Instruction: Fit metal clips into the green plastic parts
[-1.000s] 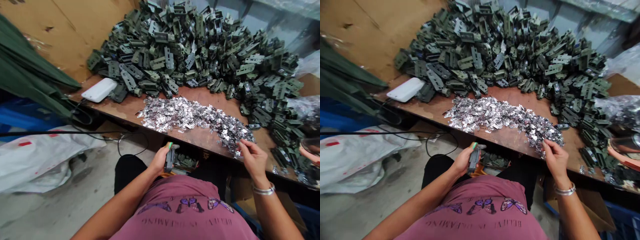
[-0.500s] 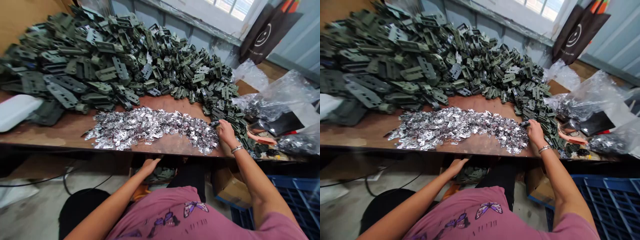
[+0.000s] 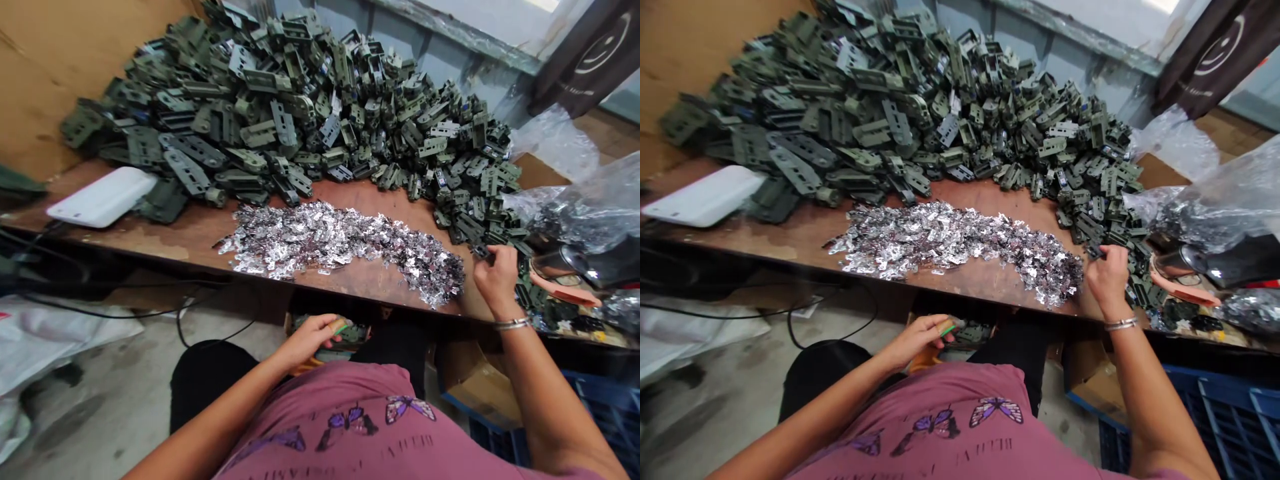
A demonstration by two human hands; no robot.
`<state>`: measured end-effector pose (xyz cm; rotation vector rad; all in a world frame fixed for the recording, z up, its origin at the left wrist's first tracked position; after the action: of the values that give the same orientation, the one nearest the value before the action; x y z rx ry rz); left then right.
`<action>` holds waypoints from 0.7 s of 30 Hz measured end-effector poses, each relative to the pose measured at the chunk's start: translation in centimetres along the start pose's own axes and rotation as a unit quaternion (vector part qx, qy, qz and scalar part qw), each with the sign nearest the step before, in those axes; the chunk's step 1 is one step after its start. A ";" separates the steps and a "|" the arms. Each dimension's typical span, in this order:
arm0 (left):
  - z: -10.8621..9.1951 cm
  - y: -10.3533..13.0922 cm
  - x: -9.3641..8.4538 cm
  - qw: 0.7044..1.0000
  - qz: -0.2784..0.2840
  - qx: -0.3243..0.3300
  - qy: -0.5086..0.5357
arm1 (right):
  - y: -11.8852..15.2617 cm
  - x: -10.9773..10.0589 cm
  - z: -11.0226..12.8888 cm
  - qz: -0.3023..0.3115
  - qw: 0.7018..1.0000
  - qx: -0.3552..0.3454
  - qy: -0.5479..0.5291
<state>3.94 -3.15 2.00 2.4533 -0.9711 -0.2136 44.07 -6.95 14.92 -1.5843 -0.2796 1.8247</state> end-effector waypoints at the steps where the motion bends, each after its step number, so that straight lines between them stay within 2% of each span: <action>1: -0.8 0.2 0.8 0.999 0.036 0.012 0.030 | 1.0 -0.2 1.9 -0.001 0.995 0.012 -0.099; 2: -1.7 0.3 1.6 0.996 0.056 0.026 0.060 | 2.3 -0.1 4.0 0.024 0.977 0.035 -0.209; 3: -2.6 0.3 2.3 0.993 0.059 0.045 0.089 | 3.6 0.1 6.3 0.059 0.944 0.076 -0.314; 4: -3.4 0.2 3.1 0.989 0.065 0.072 0.108 | 5.2 0.6 8.8 0.105 0.899 0.118 -0.409; 6: -4.9 0.0 4.5 0.978 0.080 0.133 0.141 | 8.3 1.6 13.8 0.205 0.773 0.190 -0.570; 7: -5.3 0.0 5.0 0.971 0.089 0.160 0.154 | 9.7 2.1 15.9 0.241 0.710 0.219 -0.625; 8: -5.5 0.0 5.3 0.966 0.091 0.177 0.166 | 11.0 2.4 17.7 0.279 0.659 0.238 -0.656; 9: -5.4 0.1 5.3 0.963 0.080 0.187 0.177 | 11.9 2.8 18.9 0.316 0.628 0.240 -0.670; 10: -5.2 0.2 5.0 0.963 0.055 0.190 0.185 | 12.5 3.0 19.6 0.349 0.620 0.223 -0.666; 11: -4.8 0.4 4.4 0.964 0.020 0.188 0.187 | 12.7 3.1 19.8 0.373 0.639 0.189 -0.646; 12: -4.4 0.7 3.7 0.966 -0.018 0.182 0.184 | 12.4 3.2 19.4 0.381 0.681 0.142 -0.610; 13: -4.1 1.0 3.0 0.967 -0.054 0.174 0.180 | 11.8 3.2 18.7 0.369 0.738 0.083 -0.560; 15: -3.7 1.6 1.8 0.970 -0.098 0.150 0.162 | 9.7 3.0 16.4 0.304 0.855 -0.037 -0.419; 16: -3.7 1.9 1.5 0.974 -0.107 0.137 0.148 | 8.6 2.9 15.3 0.275 0.895 -0.091 -0.338; 17: -3.9 2.1 1.3 0.977 -0.111 0.126 0.131 | 7.6 2.9 14.3 0.268 0.920 -0.137 -0.250; 18: -4.3 2.3 1.2 0.979 -0.115 0.120 0.114 | 6.7 3.1 13.6 0.281 0.928 -0.181 -0.165; 21: -5.5 2.7 1.7 0.983 -0.115 0.112 0.088 | 5.0 4.0 12.5 0.344 0.900 -0.268 0.017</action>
<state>5.30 -3.95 8.15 2.7357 -0.6665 0.0400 30.53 -4.77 11.74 -2.3083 -0.2326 2.3816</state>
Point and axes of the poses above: each hand's wrist, its own y-axis away from the middle knuckle, its own x-axis out of the palm, z = x × y, the point moved 3 cm from there along -y, towards the middle knuckle
